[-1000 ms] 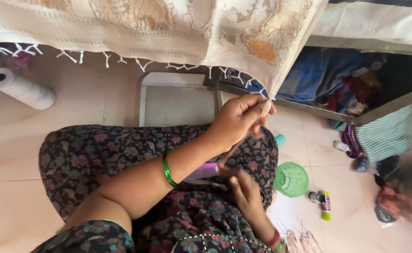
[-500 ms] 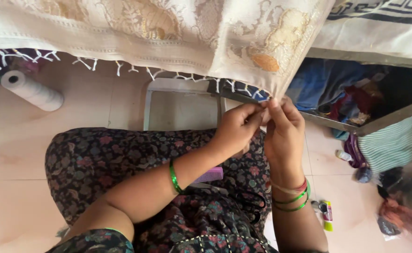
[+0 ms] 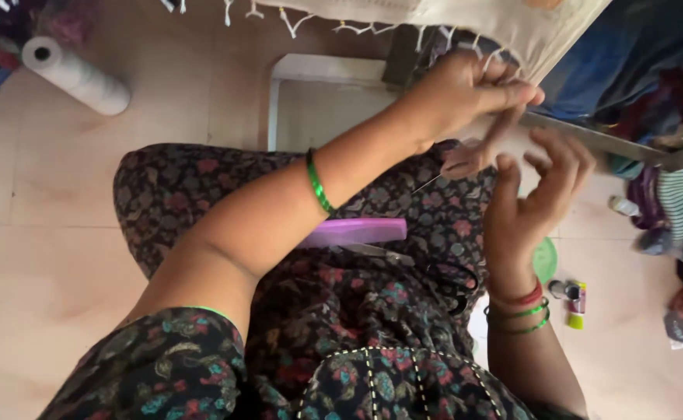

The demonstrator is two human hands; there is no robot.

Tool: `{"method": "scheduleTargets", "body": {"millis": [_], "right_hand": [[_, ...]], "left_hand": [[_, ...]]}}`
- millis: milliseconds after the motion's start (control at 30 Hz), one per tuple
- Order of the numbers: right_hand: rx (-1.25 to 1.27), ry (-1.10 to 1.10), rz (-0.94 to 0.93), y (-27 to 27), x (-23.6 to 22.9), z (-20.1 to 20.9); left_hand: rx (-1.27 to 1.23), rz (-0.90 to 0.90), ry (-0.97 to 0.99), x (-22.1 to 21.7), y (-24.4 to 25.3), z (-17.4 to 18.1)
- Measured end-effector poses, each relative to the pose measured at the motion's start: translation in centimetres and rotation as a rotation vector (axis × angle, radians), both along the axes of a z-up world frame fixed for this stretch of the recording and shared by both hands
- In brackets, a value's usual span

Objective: Sewing and tying decorative fringe on the edge of a saree.

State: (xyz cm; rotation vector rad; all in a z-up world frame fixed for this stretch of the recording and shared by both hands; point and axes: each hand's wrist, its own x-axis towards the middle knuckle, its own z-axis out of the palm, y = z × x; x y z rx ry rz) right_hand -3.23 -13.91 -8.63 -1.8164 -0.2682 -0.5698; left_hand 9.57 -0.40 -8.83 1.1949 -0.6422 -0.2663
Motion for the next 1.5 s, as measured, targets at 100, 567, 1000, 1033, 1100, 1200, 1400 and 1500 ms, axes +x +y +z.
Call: {"method": "scheduleTargets", "body": {"millis": [100, 567, 1000, 1033, 1100, 1200, 1400, 1500], "right_hand": [[-0.465, -0.168, 0.045, 1.0, -1.4, -4.0], [-0.849, -0.154, 0.690, 2.8, -2.5, 0.1], [-1.449, -0.913, -0.034, -8.5, -0.3, 12.1], [-1.378, -0.943, -0.053, -8.5, -0.8, 12.0], [-1.429, -0.826, -0.091, -8.5, 0.0, 12.0], [-1.464, -0.765, -0.054, -10.2, 0.3, 9.6], [-1.368, -0.881, -0.144, -9.9, 1.1, 9.8], [-1.394, -0.848, 0.010, -9.8, 0.9, 9.5]], "left_hand": [[0.003, -0.022, -0.028, 0.7, 0.2, 0.0], [-0.012, -0.153, 0.283, 0.0, 1.2, 4.0], [0.311, -0.188, 0.324, -0.7, 2.0, 7.5], [0.311, -0.212, 0.363, -1.2, 2.2, 7.5], [0.343, -0.153, 0.315, -0.9, 1.5, 6.9], [0.393, -0.121, 0.281, -1.4, 1.4, 7.7], [0.383, -0.095, 0.293, -1.0, 1.6, 7.3], [0.365, -0.100, 0.297, -1.8, 1.5, 8.1]]}}
